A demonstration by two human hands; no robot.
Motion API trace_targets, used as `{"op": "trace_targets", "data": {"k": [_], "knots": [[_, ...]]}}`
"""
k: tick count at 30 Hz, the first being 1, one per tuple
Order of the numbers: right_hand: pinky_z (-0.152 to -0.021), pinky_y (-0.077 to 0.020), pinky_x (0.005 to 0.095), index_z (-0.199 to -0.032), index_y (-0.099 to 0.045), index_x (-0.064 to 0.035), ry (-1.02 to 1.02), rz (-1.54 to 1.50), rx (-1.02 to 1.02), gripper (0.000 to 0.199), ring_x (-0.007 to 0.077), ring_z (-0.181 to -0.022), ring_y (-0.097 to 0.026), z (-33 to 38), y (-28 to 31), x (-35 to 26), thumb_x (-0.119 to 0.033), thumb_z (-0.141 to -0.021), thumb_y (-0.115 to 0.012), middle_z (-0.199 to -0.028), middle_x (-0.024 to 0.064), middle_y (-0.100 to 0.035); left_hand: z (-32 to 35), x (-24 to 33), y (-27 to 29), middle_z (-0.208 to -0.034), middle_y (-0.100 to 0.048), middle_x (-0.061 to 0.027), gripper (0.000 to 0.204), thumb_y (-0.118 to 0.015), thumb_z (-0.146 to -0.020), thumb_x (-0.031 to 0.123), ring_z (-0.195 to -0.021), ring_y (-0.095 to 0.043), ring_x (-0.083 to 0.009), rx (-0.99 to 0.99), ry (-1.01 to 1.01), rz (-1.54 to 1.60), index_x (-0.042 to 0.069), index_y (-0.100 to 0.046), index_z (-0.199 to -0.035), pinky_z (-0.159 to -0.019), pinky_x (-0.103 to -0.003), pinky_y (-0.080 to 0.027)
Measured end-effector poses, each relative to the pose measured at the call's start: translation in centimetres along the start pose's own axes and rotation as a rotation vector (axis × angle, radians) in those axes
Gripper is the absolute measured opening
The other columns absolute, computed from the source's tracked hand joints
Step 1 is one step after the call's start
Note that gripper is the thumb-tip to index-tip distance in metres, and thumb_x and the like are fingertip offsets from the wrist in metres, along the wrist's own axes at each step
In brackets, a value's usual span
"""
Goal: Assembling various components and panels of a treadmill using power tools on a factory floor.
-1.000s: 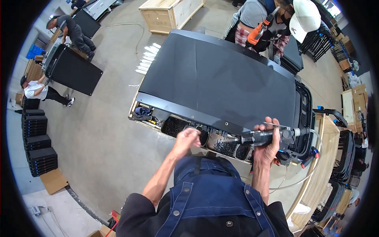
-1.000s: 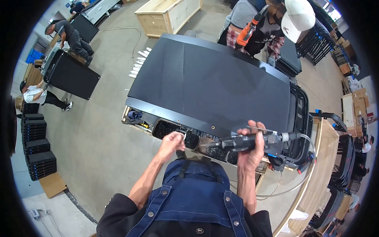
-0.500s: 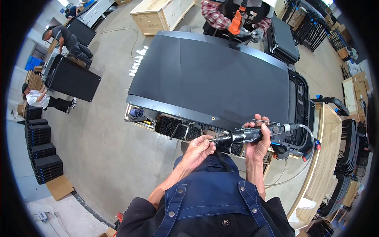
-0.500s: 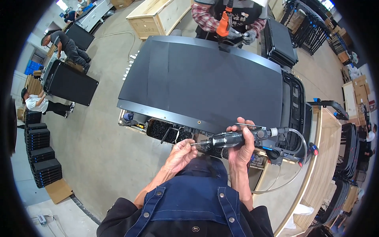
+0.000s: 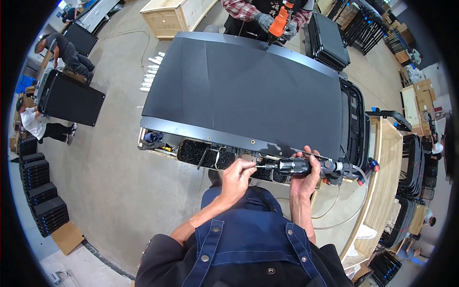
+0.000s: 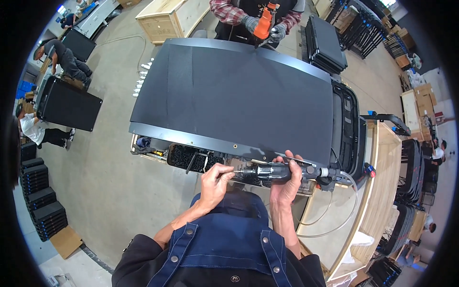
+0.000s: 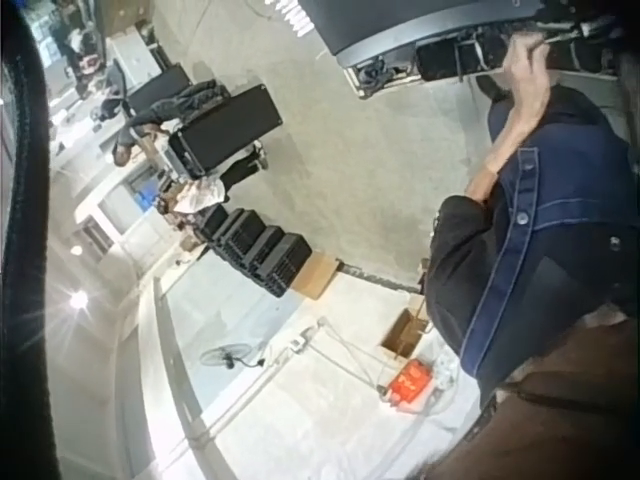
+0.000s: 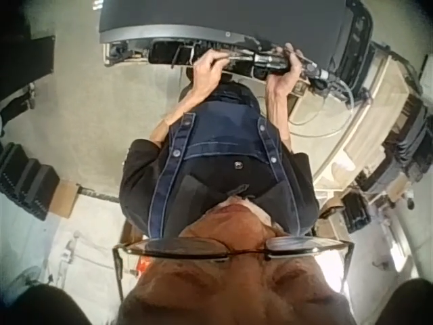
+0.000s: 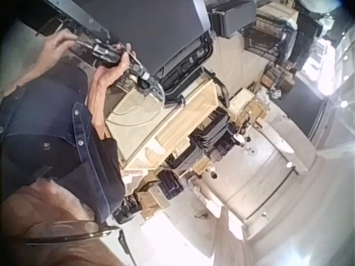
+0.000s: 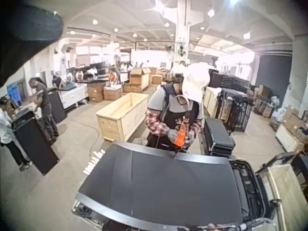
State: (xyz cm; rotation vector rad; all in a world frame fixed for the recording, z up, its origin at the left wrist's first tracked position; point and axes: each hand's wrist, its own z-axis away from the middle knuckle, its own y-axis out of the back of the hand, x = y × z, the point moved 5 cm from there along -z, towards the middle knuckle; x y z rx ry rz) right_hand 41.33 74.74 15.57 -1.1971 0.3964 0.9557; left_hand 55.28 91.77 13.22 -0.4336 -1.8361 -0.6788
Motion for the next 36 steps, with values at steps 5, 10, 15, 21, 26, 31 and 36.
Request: {"op": "trace_targets", "data": {"k": [5, 10, 15, 21, 26, 31, 36], "knots": [[-0.091, -0.0548, 0.0435, -0.131, -0.044, -0.0065, 0.178, 0.135, -0.184, 0.05, 0.0274, -0.095, -0.067, 0.6, -2.7, -0.6, -0.01, -0.087, -0.068, -0.121, 0.0181, -0.06, -0.4, -6.0, -2.4, -0.093, -0.07, -0.0127, 0.023, -0.07, -0.095, 0.016, -0.081, -0.071, -0.0197, -0.254, 0.808, 1.027, -0.001, -0.063, -0.108, -0.074, -0.029, -0.06], [-0.094, -0.0543, 0.0449, -0.124, -0.048, -0.0052, 0.476, 0.389, -0.479, 0.046, 0.0298, -0.102, -0.068, 1.4, -7.6, -0.7, -0.004, -0.083, -0.07, -0.121, 0.0196, -0.061, -1.3, -6.8, -7.6, -0.083, -0.064, 0.0004, 0.025, -0.061, -0.1, 0.028, -0.074, -0.062, -0.0097, -0.195, 1.135, 1.744, 0.005, -0.063, -0.11, -0.065, -0.022, -0.055], [-0.097, -0.0535, 0.0424, -0.118, -0.047, -0.0004, 0.477, 0.644, -0.619, 0.047, 0.0298, -0.105, -0.068, 1.4, -10.9, 3.3, 0.017, -0.076, -0.059, -0.119, 0.0204, -0.061, -1.4, -9.7, -9.1, -0.086, -0.062, 0.0004, 0.036, -0.059, -0.1, 0.039, -0.073, -0.059, -0.0097, -0.124, 1.165, 1.755, 0.006, -0.063, -0.114, -0.063, -0.021, -0.053], [-0.097, -0.0526, 0.0387, -0.112, -0.052, -0.0009, 0.327, 0.652, -0.978, 0.045, 0.0261, -0.106, -0.067, -0.6, -13.5, 6.3, 0.018, -0.072, -0.062, -0.115, 0.0167, -0.063, -0.2, -12.0, -1.1, -0.087, -0.061, -0.0047, 0.064, -0.059, -0.092, 0.064, -0.075, -0.064, -0.0141, -0.001, 1.026, 0.677, 0.002, -0.059, -0.111, -0.065, -0.03, -0.055], [-0.098, -0.0519, 0.0388, -0.107, -0.054, -0.0023, 0.212, 0.713, -1.038, 0.043, 0.0248, -0.109, -0.065, -0.7, -14.8, 7.6, 0.018, -0.071, -0.064, -0.106, 0.0125, -0.067, -4.0, -15.9, 2.0, -0.116, -0.062, -0.0102, 0.053, -0.064, -0.097, 0.043, -0.099, -0.065, -0.0193, 0.539, 0.707, 0.692, 0.002, -0.052, -0.127, -0.076, -0.036, -0.058], [-0.104, -0.0482, 0.0467, -0.115, -0.051, -0.0059, 0.162, 0.707, -1.118, 0.049, 0.0309, -0.113, -0.064, -1.8, -14.1, 8.2, 0.015, -0.074, -0.067, -0.114, 0.0131, -0.065, -4.1, -16.6, 1.9, -0.124, -0.059, -0.0111, 0.056, -0.066, -0.097, 0.032, -0.106, -0.063, -0.0229, 0.605, 0.623, 0.626, 0.003, -0.043, -0.14, -0.081, -0.04, -0.059], [-0.104, -0.0476, 0.0408, -0.128, -0.05, -0.0046, 0.182, 0.8, -0.986, 0.061, 0.0251, -0.12, -0.061, -1.2, -13.6, 7.2, 0.011, -0.073, -0.072, -0.129, 0.0145, -0.062, -4.3, -14.6, 2.3, -0.125, -0.058, -0.0122, 0.057, -0.067, -0.095, 0.037, -0.104, -0.062, -0.0227, 0.435, 0.818, 0.629, 0.003, -0.048, -0.138, -0.078, -0.041, -0.058]]}}
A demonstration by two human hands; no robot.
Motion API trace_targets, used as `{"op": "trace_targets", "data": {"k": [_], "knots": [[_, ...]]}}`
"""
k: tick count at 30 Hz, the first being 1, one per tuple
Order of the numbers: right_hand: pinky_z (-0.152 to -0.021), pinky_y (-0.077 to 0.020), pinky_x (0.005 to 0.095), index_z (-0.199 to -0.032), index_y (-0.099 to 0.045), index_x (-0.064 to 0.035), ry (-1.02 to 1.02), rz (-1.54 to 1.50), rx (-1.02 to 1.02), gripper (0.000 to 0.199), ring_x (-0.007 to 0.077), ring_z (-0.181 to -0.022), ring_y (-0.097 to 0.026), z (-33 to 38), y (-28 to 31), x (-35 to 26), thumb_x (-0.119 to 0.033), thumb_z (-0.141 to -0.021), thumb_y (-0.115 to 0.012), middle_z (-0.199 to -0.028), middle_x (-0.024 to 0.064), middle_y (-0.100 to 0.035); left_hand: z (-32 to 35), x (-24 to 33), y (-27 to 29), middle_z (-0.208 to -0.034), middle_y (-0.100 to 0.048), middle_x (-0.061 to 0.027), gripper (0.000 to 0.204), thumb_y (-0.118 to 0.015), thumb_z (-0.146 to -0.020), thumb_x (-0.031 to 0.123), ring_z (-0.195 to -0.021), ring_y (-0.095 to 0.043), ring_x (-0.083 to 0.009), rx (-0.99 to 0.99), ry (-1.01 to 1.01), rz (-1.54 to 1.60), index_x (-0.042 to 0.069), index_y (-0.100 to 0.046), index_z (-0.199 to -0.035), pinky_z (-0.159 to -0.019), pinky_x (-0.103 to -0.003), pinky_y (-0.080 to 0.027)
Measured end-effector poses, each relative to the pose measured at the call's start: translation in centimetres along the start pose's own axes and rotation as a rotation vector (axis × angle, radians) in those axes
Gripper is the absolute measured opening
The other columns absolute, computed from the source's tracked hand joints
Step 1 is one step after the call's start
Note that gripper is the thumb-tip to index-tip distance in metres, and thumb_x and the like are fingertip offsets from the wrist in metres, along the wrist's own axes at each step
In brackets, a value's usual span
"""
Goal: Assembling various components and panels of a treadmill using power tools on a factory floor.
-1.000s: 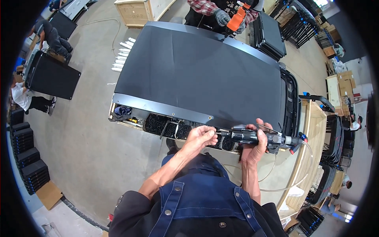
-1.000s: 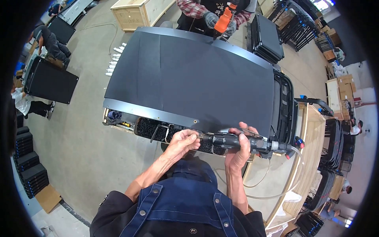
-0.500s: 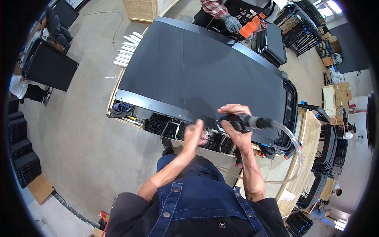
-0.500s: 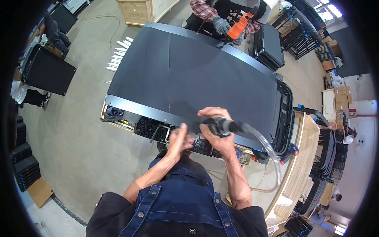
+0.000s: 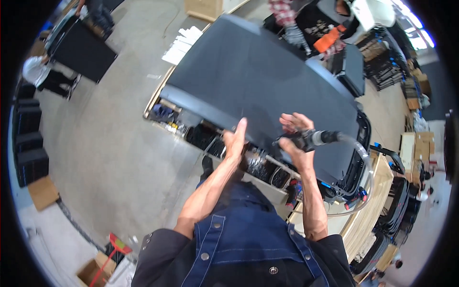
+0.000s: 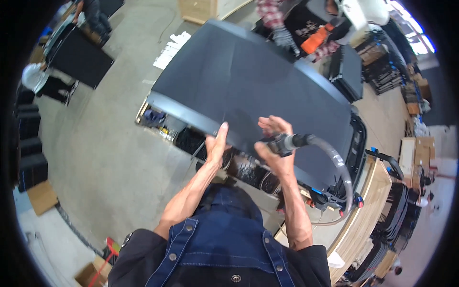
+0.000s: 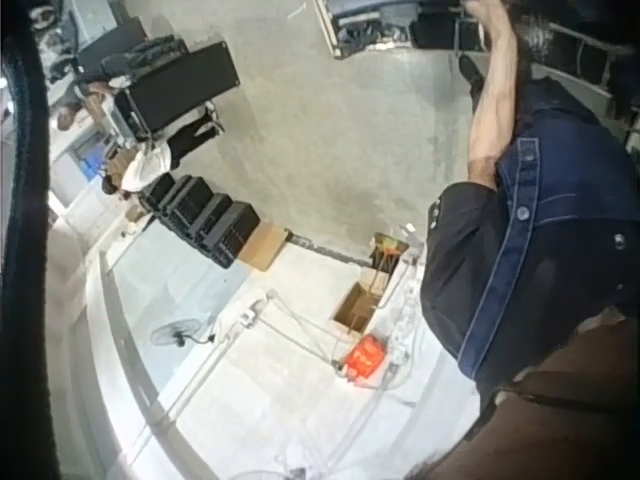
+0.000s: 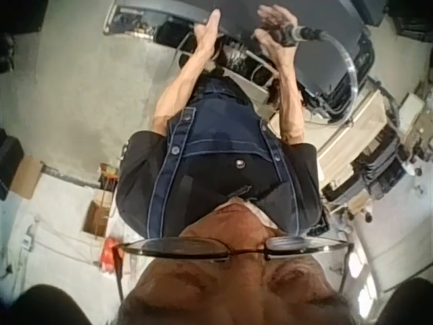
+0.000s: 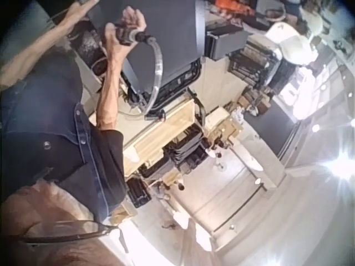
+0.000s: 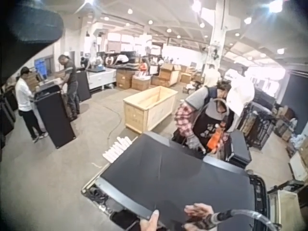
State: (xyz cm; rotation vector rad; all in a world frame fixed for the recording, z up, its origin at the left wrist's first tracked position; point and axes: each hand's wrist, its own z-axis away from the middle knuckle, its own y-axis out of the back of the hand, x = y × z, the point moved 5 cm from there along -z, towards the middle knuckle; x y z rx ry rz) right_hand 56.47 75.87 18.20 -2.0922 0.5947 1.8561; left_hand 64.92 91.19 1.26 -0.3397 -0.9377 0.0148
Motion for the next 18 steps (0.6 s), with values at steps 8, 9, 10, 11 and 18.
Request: {"op": "trace_targets", "data": {"k": [8, 9, 10, 11, 18], "knots": [[-0.102, -0.05, 0.0414, -0.109, -0.057, -0.0014, 0.047, -0.089, -0.315, 0.041, 0.0266, -0.111, -0.065, -0.3, -0.7, 0.7, 0.016, -0.072, -0.063, -0.117, 0.0164, -0.067, -1.7, -1.7, 0.8, -0.114, -0.063, -0.0137, 0.057, -0.067, -0.096, 0.04, -0.094, -0.066, -0.0225, 0.067, -0.195, 0.062, -0.003, -0.05, -0.129, -0.077, -0.041, -0.058], [-0.102, -0.0497, 0.0413, -0.11, -0.057, -0.0017, 0.029, -0.108, -0.305, 0.041, 0.0266, -0.111, -0.065, -0.6, -1.1, 0.2, 0.014, -0.072, -0.064, -0.118, 0.0162, -0.067, -1.8, -1.8, 1.0, -0.112, -0.064, -0.0132, 0.057, -0.067, -0.095, 0.041, -0.093, -0.066, -0.0223, 0.058, -0.193, 0.061, -0.002, -0.051, -0.129, -0.077, -0.041, -0.059], [-0.102, -0.0494, 0.0411, -0.111, -0.058, -0.0019, 0.01, -0.122, -0.291, 0.042, 0.0266, -0.112, -0.065, -0.6, -1.0, -0.3, 0.012, -0.073, -0.066, -0.12, 0.016, -0.067, -1.4, -1.7, 0.7, -0.109, -0.065, -0.0127, 0.057, -0.068, -0.095, 0.042, -0.092, -0.067, -0.022, 0.045, -0.188, 0.062, -0.001, -0.051, -0.128, -0.077, -0.041, -0.059], [-0.102, -0.0488, 0.0411, -0.116, -0.057, -0.0025, -0.012, -0.13, -0.262, 0.044, 0.027, -0.115, -0.063, -0.6, -0.2, 0.9, 0.006, -0.075, -0.071, -0.123, 0.0161, -0.066, -1.0, -1.5, 0.6, -0.109, -0.065, -0.0127, 0.057, -0.068, -0.095, 0.042, -0.092, -0.067, -0.022, 0.039, -0.19, 0.067, -0.001, -0.051, -0.128, -0.077, -0.041, -0.059], [-0.104, -0.0461, 0.0413, -0.134, -0.048, -0.0055, -0.021, -0.094, -0.181, 0.072, 0.0278, -0.12, -0.061, 0.7, 0.8, 1.6, -0.022, -0.076, -0.087, -0.134, 0.0176, -0.06, 0.1, -0.5, 1.8, -0.114, -0.066, -0.0103, 0.06, -0.069, -0.092, 0.047, -0.097, -0.068, -0.0202, -0.025, -0.065, 0.04, 0.001, -0.054, -0.127, -0.075, -0.039, -0.059]]}}
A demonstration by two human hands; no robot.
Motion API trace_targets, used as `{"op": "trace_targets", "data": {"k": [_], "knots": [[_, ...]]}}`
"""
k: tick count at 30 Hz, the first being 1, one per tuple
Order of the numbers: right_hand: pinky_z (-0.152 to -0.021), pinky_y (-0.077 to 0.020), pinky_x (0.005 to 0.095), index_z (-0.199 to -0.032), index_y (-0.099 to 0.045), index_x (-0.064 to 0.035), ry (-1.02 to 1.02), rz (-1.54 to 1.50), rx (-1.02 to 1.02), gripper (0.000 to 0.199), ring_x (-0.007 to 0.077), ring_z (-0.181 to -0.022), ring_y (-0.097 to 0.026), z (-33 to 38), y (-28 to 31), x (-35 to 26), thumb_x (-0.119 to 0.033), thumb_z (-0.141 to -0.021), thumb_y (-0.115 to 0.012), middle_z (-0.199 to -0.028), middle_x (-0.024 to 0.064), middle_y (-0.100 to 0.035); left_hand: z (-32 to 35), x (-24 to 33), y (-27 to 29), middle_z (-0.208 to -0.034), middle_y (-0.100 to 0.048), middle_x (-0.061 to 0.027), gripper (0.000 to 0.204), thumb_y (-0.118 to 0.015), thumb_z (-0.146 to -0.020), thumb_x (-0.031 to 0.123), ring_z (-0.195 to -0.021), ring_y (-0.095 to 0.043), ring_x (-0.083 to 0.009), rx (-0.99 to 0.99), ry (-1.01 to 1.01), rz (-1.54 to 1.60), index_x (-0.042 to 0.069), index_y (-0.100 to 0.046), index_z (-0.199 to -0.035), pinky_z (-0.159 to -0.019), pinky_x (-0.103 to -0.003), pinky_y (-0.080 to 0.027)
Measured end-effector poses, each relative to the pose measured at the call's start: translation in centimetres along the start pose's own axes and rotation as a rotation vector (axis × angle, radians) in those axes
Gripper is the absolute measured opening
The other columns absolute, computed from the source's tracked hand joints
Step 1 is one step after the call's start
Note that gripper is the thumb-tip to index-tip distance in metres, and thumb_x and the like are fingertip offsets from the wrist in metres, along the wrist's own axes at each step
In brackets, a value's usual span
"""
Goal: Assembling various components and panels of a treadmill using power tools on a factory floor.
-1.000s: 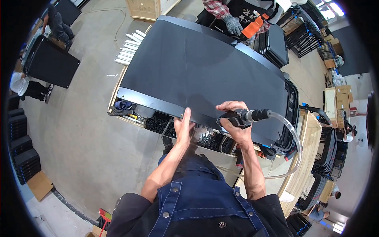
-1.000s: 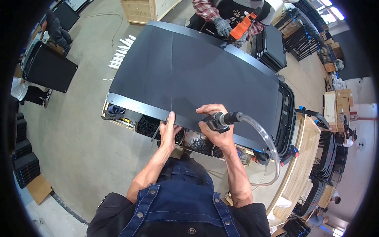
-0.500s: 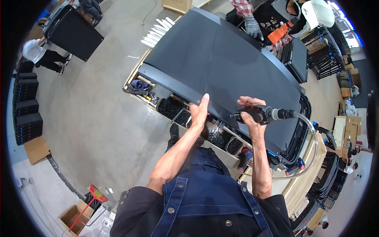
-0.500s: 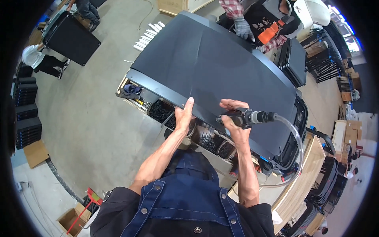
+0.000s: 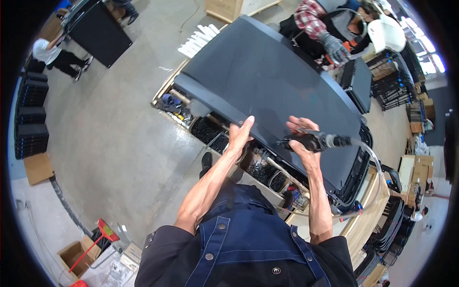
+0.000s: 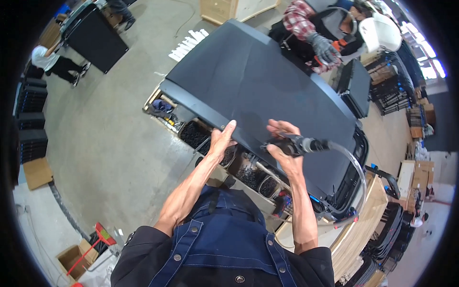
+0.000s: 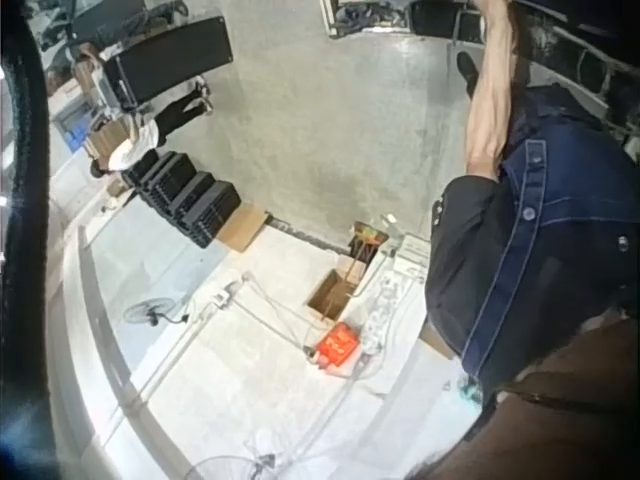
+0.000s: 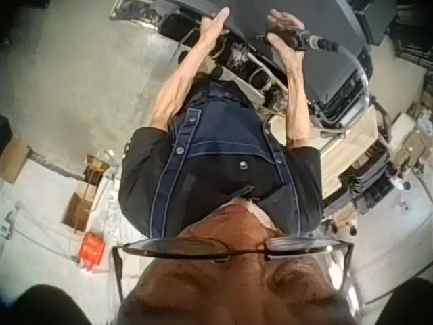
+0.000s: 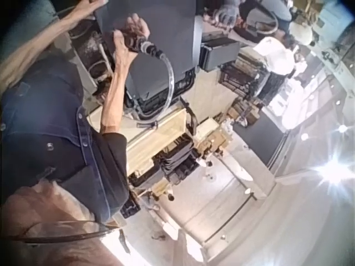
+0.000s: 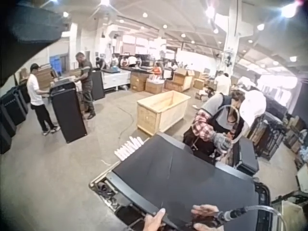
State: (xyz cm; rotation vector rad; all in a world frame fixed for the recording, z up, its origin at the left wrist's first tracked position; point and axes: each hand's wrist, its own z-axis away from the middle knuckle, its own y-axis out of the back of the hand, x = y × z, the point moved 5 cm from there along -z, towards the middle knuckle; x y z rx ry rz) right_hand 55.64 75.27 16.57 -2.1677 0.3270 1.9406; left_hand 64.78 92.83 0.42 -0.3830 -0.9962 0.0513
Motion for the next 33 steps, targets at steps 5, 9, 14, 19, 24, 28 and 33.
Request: {"op": "trace_targets", "data": {"k": [5, 9, 14, 19, 24, 28, 33], "knots": [[-0.09, -0.0519, 0.0336, -0.132, -0.049, -0.0034, -0.181, 0.35, 0.337, 0.062, 0.0194, -0.105, -0.063, 6.2, 1.5, 1.9, -0.019, -0.082, -0.082, -0.121, 0.0124, -0.064, -0.3, -2.6, 6.6, -0.107, -0.07, -0.016, 0.058, -0.071, -0.089, 0.049, -0.098, -0.067, -0.0259, -0.167, -0.168, -0.554, -0.003, -0.064, -0.113, -0.087, -0.038, -0.053], [-0.071, -0.0532, 0.0314, -0.107, -0.062, 0.0007, -0.637, 0.359, 0.137, 0.023, 0.0152, -0.075, -0.065, 11.9, -2.3, 9.5, -0.015, -0.091, -0.07, -0.085, 0.0062, -0.07, -3.4, -5.7, 14.6, -0.109, -0.069, -0.0208, 0.038, -0.072, -0.086, 0.031, -0.098, -0.067, -0.0394, 0.073, -0.052, -0.952, 0.002, -0.065, -0.11, -0.084, -0.047, -0.053], [-0.072, -0.0552, 0.0444, -0.102, -0.068, -0.0059, -0.562, 0.717, -0.135, 0.019, 0.0346, -0.079, -0.072, 9.4, -10.1, 24.3, -0.022, -0.091, -0.065, -0.087, 0.0186, -0.073, -9.3, -8.1, 14.3, -0.099, -0.066, -0.0221, 0.033, -0.071, -0.086, 0.016, -0.093, -0.066, -0.042, -0.15, -0.369, -1.365, 0.002, -0.052, -0.109, -0.077, -0.052, -0.053], [-0.077, -0.0554, 0.0486, -0.113, -0.063, -0.0128, -0.746, 1.154, -0.28, 0.028, 0.0393, -0.086, -0.07, 6.3, -14.0, 31.8, -0.028, -0.09, -0.066, -0.086, 0.0211, -0.07, -11.1, -9.3, 15.5, -0.101, -0.065, -0.0243, 0.031, -0.064, -0.089, 0.009, -0.094, -0.063, -0.0459, -0.37, -0.346, -1.364, 0.0, -0.052, -0.116, -0.079, -0.052, -0.053], [-0.078, -0.0539, 0.0519, -0.116, -0.061, -0.0135, -0.743, 1.124, -0.4, 0.028, 0.0404, -0.092, -0.068, 7.4, -13.9, 34.4, -0.025, -0.091, -0.064, -0.093, 0.0211, -0.07, -6.9, -5.2, 17.5, -0.093, -0.065, -0.02, 0.033, -0.058, -0.089, 0.008, -0.085, -0.066, -0.0395, -0.38, -0.408, -0.949, 0.003, -0.057, -0.122, -0.074, -0.046, -0.053], [-0.081, -0.0523, 0.0506, -0.114, -0.066, -0.0107, -0.56, 1.011, -0.228, 0.027, 0.0419, -0.091, -0.065, 8.6, -12.4, 33.8, -0.028, -0.097, -0.056, -0.097, 0.0202, -0.069, -2.3, -6.1, 18.9, -0.087, -0.059, -0.0062, 0.035, -0.048, -0.083, 0.004, -0.072, -0.056, -0.0121, -0.293, 0.49, -0.473, -0.001, -0.059, -0.115, -0.064, -0.029, -0.049], [-0.069, -0.0543, 0.0362, -0.106, -0.072, -0.0028, -0.385, 0.709, 0.056, 0.016, 0.0242, -0.08, -0.07, 10.0, -10.8, 33.9, -0.011, -0.095, -0.064, -0.09, 0.0116, -0.072, 1.5, -4.3, 17.0, -0.104, -0.058, -0.0078, 0.036, -0.045, -0.093, 0.012, -0.067, -0.048, -0.0102, -0.363, 0.398, -0.267, 0.0, -0.055, -0.125, -0.062, -0.025, -0.043]]}}
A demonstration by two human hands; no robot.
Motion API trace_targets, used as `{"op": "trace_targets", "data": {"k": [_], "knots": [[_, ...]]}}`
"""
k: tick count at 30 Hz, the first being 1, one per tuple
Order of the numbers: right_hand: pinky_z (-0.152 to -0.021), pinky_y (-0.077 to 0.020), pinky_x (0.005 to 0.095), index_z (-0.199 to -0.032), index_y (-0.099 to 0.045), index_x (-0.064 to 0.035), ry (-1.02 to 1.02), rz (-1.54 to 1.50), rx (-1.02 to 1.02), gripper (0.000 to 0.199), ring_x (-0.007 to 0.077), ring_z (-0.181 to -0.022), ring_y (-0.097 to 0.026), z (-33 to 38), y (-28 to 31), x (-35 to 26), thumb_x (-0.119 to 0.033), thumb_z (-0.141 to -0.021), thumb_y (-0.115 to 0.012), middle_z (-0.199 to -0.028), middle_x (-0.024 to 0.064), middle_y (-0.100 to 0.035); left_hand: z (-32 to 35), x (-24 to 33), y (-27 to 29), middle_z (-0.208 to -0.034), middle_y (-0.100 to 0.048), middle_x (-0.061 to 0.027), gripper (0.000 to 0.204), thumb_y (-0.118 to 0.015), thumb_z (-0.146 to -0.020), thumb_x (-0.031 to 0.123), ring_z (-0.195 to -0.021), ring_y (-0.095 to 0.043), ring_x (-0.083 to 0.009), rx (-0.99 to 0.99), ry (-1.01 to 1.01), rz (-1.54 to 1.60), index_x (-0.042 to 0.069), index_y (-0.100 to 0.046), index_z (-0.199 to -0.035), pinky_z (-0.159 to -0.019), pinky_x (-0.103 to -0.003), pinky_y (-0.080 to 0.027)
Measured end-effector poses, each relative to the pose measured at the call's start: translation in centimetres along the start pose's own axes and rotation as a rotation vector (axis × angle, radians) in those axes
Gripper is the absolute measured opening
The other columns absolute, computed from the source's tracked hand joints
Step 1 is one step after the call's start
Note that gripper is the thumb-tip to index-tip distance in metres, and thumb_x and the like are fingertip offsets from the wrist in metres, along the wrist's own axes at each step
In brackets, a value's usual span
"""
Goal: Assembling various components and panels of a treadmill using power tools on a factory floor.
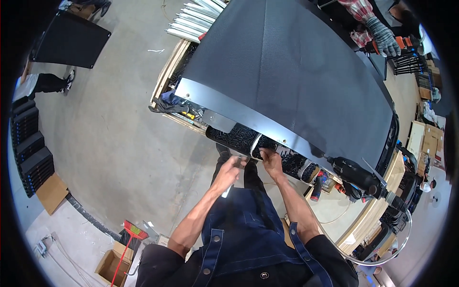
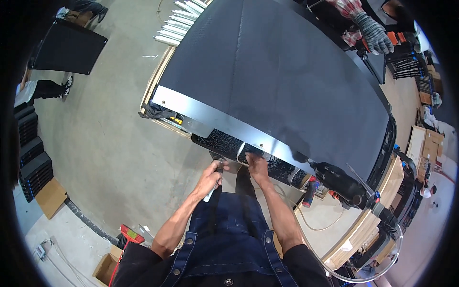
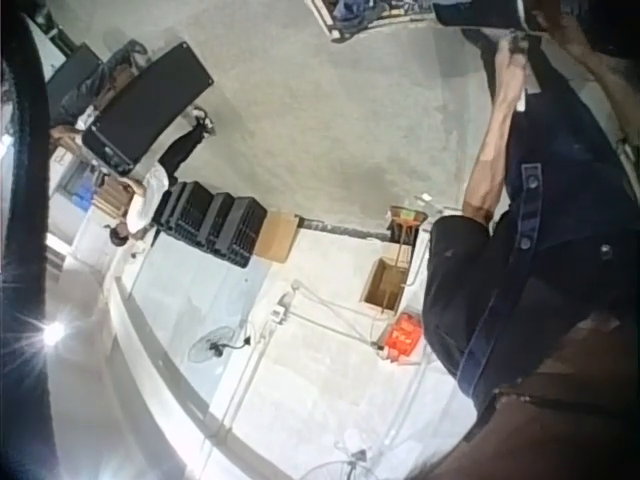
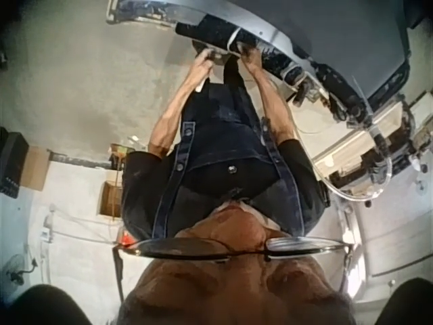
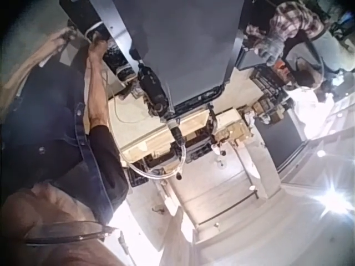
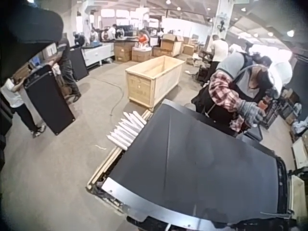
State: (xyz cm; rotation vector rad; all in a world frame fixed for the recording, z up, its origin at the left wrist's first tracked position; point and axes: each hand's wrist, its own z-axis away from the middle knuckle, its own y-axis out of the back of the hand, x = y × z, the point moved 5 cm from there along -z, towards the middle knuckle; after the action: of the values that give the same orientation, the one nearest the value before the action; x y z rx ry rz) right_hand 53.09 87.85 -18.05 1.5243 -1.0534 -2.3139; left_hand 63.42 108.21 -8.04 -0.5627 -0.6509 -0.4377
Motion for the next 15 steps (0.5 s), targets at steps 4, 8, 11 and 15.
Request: {"op": "trace_targets", "data": {"k": [4, 8, 11, 15], "knots": [[-0.061, -0.0518, 0.024, -0.099, -0.073, 0.0028, -0.487, -0.65, -0.068, 0.013, 0.0126, -0.071, -0.068, 1.8, 4.9, -7.8, -0.007, -0.091, -0.071, -0.086, 0.008, -0.07, 2.5, 1.6, -2.4, -0.093, -0.052, -0.0015, 0.05, -0.048, -0.104, 0.049, -0.068, -0.043, -0.007, -0.035, -0.013, 0.028, 0.003, -0.056, -0.123, -0.059, -0.023, -0.037], [-0.063, -0.0541, 0.026, -0.099, -0.072, 0.0047, -0.238, -0.779, -0.064, 0.014, 0.0172, -0.075, -0.069, 4.4, 12.6, -16.0, -0.007, -0.091, -0.072, -0.092, 0.0122, -0.069, 4.6, 4.9, -6.9, -0.083, -0.05, 0.0003, 0.04, -0.052, -0.103, 0.044, -0.064, -0.045, -0.0058, -0.083, -0.139, -0.061, 0.005, -0.059, -0.111, -0.052, -0.022, -0.037], [-0.065, -0.0554, 0.0272, -0.1, -0.071, 0.0051, -0.011, -0.792, -0.069, 0.015, 0.0183, -0.077, -0.069, 6.0, 15.9, -18.4, -0.007, -0.091, -0.072, -0.096, 0.0137, -0.068, 6.2, 6.7, -10.2, -0.084, -0.051, -0.0001, 0.04, -0.053, -0.103, 0.043, -0.064, -0.049, -0.0059, -0.151, -0.29, -0.076, 0.004, -0.06, -0.11, -0.05, -0.022, -0.042], [-0.064, -0.053, 0.0241, -0.103, -0.073, 0.0024, 0.062, -0.9, -0.051, 0.013, 0.0141, -0.08, -0.066, 8.2, 20.0, -19.9, -0.003, -0.092, -0.069, -0.095, 0.011, -0.068, 8.8, 8.0, -14.5, -0.087, -0.053, -0.0011, 0.035, -0.058, -0.102, 0.037, -0.066, -0.053, -0.0064, -0.152, -0.425, -0.031, 0.003, -0.06, -0.109, -0.054, -0.022, -0.046]]}}
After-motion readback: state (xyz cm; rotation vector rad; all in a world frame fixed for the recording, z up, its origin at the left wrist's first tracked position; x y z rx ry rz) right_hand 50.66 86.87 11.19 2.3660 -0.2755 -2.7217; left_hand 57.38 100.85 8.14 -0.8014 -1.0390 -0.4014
